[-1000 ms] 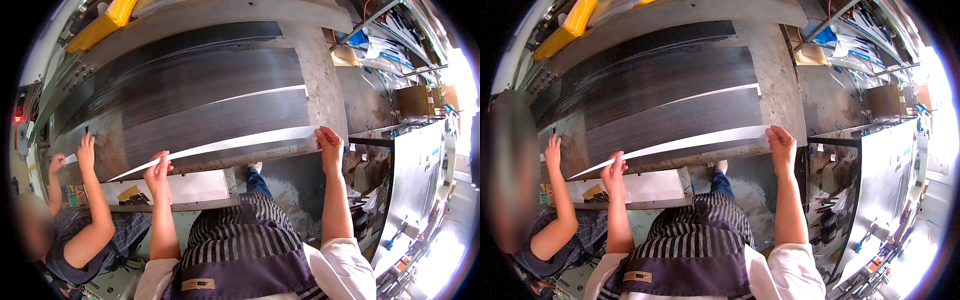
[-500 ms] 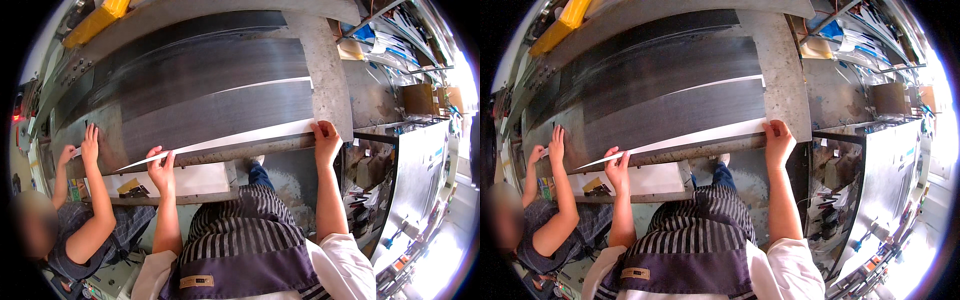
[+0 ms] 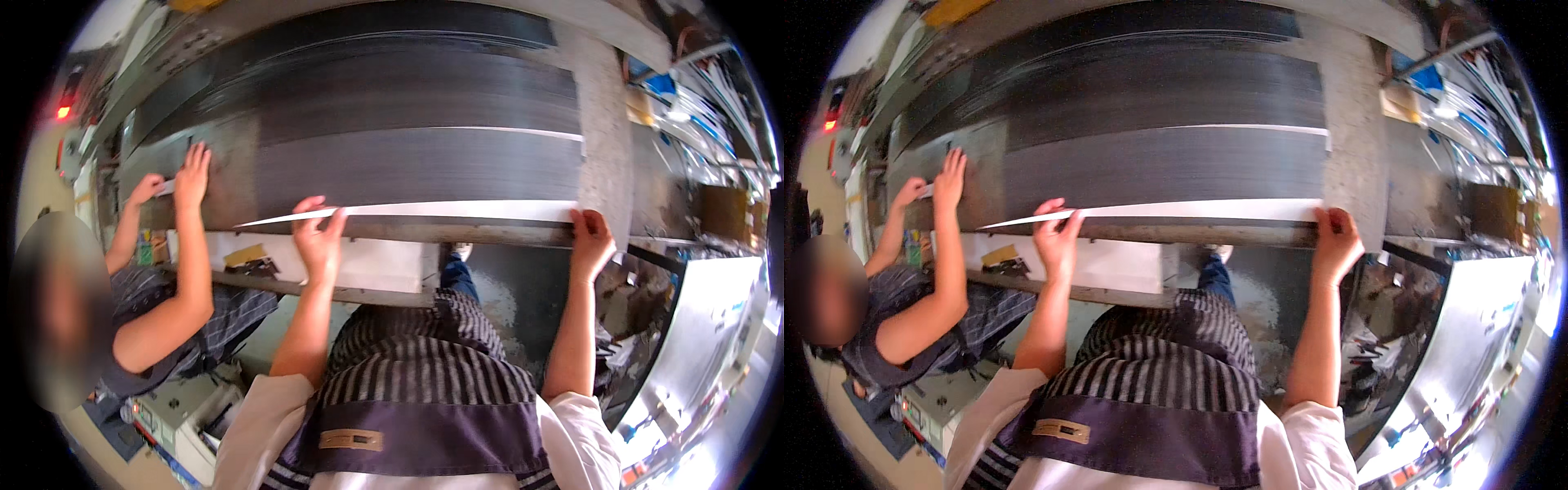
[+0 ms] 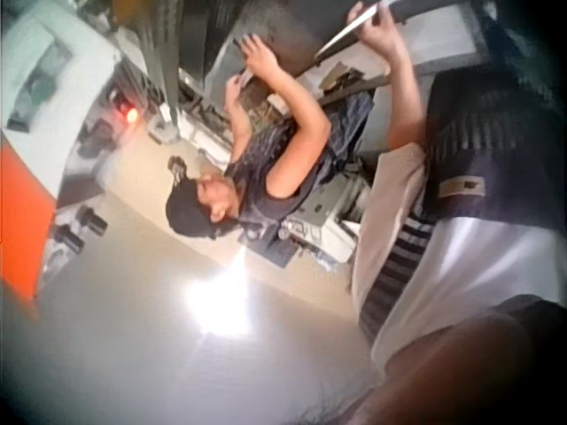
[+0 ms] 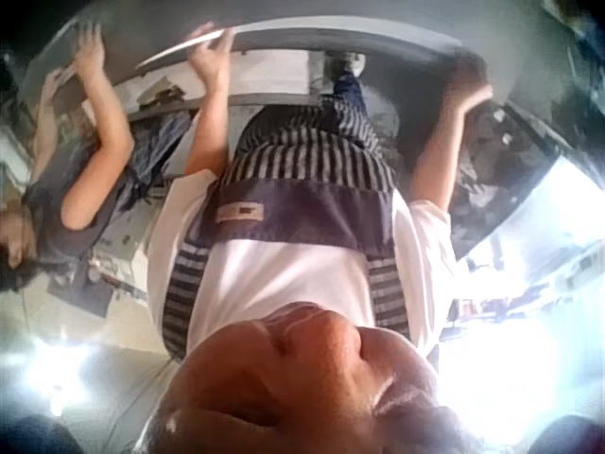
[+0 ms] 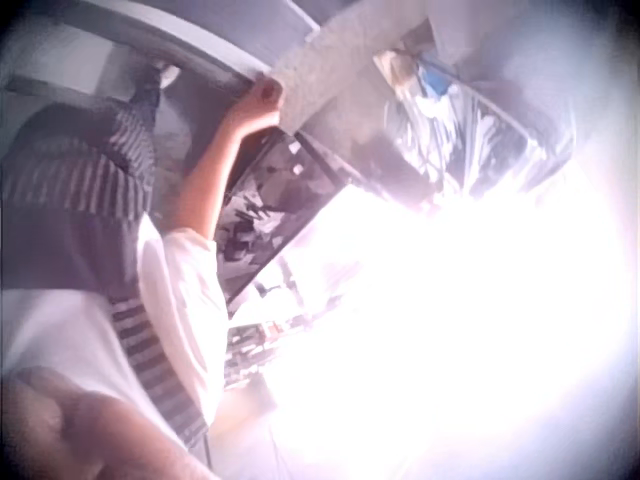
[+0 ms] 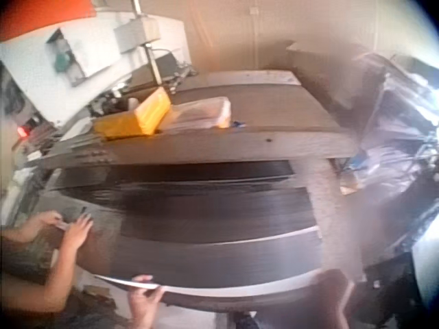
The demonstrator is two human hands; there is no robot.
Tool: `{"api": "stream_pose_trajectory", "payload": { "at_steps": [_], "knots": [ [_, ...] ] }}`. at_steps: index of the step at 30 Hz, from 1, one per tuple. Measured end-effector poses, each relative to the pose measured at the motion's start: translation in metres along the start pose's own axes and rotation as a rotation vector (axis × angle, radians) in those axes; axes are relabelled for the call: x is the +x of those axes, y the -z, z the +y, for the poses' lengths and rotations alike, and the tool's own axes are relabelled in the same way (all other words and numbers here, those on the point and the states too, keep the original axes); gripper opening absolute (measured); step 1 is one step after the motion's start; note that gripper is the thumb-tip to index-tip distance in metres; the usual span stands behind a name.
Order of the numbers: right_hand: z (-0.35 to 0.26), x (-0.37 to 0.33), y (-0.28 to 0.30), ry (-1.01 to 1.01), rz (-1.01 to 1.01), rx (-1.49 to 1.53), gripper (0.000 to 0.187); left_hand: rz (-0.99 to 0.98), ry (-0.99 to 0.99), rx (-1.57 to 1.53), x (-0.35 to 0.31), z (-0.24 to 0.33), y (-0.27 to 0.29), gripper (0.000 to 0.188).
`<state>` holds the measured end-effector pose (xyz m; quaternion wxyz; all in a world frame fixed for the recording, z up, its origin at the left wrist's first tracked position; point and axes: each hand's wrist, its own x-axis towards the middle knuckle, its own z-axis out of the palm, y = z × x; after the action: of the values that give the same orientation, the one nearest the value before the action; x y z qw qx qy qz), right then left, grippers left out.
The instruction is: The person repeatedly places long white tape strips across a large dark sheet on a workbench, smoothing each strip with both hands. A coworker performs the same action on an adjacent section of the sheet.
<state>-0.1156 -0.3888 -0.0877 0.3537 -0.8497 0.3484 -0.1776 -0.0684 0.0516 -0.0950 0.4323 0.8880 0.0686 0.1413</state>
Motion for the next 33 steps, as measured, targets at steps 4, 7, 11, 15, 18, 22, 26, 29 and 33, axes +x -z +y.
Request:
{"api": "stream_pose_trajectory", "payload": {
  "at_steps": [4, 7, 11, 15, 18, 22, 26, 29, 33],
  "knots": [
    [-0.004, -0.001, 0.001, 0.014, -0.031, -0.043, 0.02, 0.008, 0.023, 0.01, 0.002, 0.017, 0.003, 0.013],
    [-0.016, -0.003, 0.003, 0.046, -0.051, -0.104, 0.02, 0.0, 0.041, -0.016, 0.0, 0.009, 0.002, 0.013],
    [-0.007, -0.001, 0.001, 0.062, -0.054, -0.115, 0.018, -0.003, 0.022, -0.004, 0.0, 0.011, 0.003, 0.013],
    [-0.008, 0.001, 0.004, 0.121, -0.059, -0.154, 0.017, 0.009, -0.011, 0.025, 0.0, 0.018, -0.001, 0.015],
    [-0.005, 0.006, 0.006, 0.197, -0.098, -0.276, 0.02, 0.041, -0.078, 0.033, 0.002, 0.017, 0.001, 0.019],
    [-0.019, 0.009, 0.0, 0.29, -0.088, -0.512, 0.016, 0.059, -0.136, 0.08, 0.003, 0.013, -0.003, 0.02],
    [-0.073, -0.029, -0.038, 0.82, -0.159, -0.291, 0.04, 0.082, -0.178, 0.059, 0.003, 0.008, -0.004, 0.02],
    [-0.122, -0.081, -0.07, 0.916, -0.625, -0.022, 0.035, 0.076, -0.162, 0.019, 0.004, 0.011, -0.006, 0.02],
    [-0.118, -0.088, -0.083, 1.046, -0.534, -0.09, 0.034, 0.003, 0.16, -0.142, 0.016, 0.004, 0.02, 0.017]
  ]
}}
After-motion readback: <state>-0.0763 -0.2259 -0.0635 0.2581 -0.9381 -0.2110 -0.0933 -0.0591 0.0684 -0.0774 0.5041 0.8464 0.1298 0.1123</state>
